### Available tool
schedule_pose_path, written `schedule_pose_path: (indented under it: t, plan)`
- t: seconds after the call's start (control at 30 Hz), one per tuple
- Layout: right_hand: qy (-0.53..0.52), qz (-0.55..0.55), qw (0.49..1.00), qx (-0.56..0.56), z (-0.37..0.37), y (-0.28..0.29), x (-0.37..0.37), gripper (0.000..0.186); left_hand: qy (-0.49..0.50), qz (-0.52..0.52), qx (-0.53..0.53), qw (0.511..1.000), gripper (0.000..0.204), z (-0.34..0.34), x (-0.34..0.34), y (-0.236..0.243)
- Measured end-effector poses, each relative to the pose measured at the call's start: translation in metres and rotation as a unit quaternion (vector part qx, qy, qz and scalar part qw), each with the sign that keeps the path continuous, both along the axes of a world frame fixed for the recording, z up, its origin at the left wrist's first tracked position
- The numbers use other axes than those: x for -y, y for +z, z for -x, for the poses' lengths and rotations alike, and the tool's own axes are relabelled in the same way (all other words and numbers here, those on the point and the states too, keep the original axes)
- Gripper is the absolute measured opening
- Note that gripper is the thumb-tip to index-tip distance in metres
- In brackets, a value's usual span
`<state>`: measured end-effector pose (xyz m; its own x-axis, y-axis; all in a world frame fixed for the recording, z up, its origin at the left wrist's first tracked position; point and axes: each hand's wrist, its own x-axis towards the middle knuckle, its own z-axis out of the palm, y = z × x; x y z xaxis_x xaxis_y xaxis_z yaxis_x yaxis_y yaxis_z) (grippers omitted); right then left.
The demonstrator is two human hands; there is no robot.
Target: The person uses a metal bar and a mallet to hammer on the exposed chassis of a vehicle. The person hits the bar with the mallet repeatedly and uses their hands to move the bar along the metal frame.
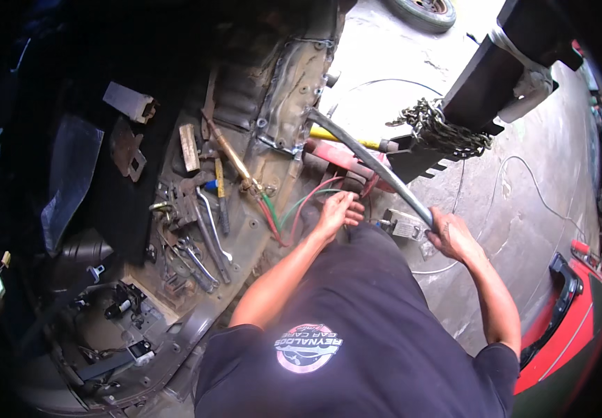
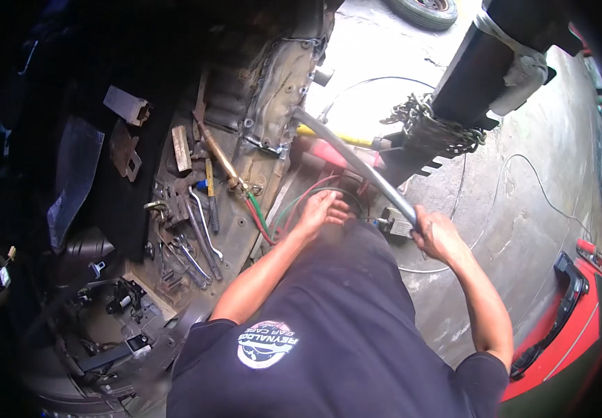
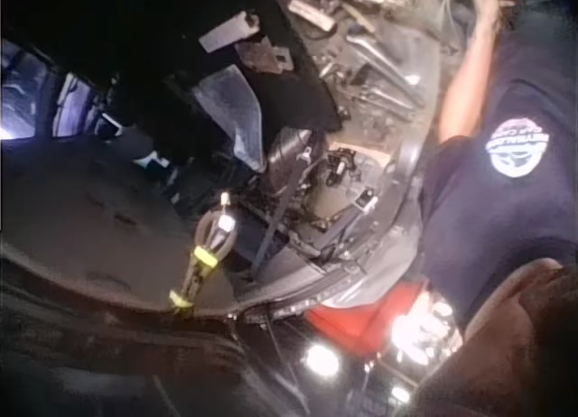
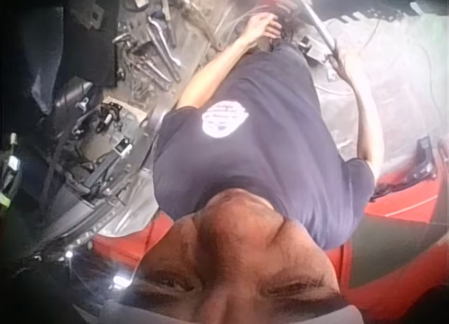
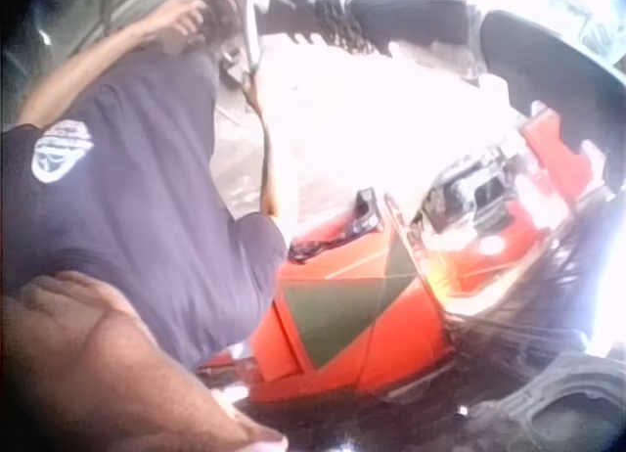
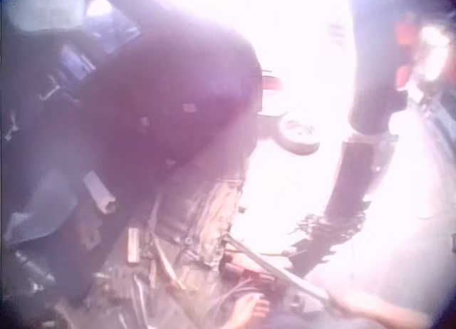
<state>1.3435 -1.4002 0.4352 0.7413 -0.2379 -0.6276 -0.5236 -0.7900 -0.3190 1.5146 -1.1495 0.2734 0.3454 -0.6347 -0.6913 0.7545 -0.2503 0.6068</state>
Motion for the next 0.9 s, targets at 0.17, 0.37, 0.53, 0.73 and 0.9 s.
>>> schedule_pose_path:
  t: [0.17, 0.37, 0.53, 0.73, 0.9]
  plan:
    - [-0.011, -0.151, 0.988, 0.023, -0.051, 0.083, -0.017, 0.04, 0.1, 0.171, -0.055, 0.979, 0.047, -0.022, 0.072, 0.071]
    - [-0.047, -0.195, 0.98, 0.012, -0.079, 0.101, -0.036, 0.043, 0.233, 0.213, -0.093, 0.944, 0.037, -0.028, 0.083, 0.074]
    - [-0.101, -0.284, 0.954, 0.01, -0.092, 0.112, -0.055, 0.051, 0.225, 0.24, -0.115, 0.937, 0.026, -0.043, 0.067, 0.065]
    - [-0.123, -0.285, 0.95, 0.038, -0.069, 0.075, -0.057, 0.055, 0.21, 0.194, -0.062, 0.956, 0.024, -0.035, 0.071, 0.042]
    - [-0.159, -0.299, 0.94, 0.03, -0.095, 0.088, -0.069, 0.049, 0.221, 0.206, -0.1, 0.948, 0.022, -0.057, 0.063, 0.063]
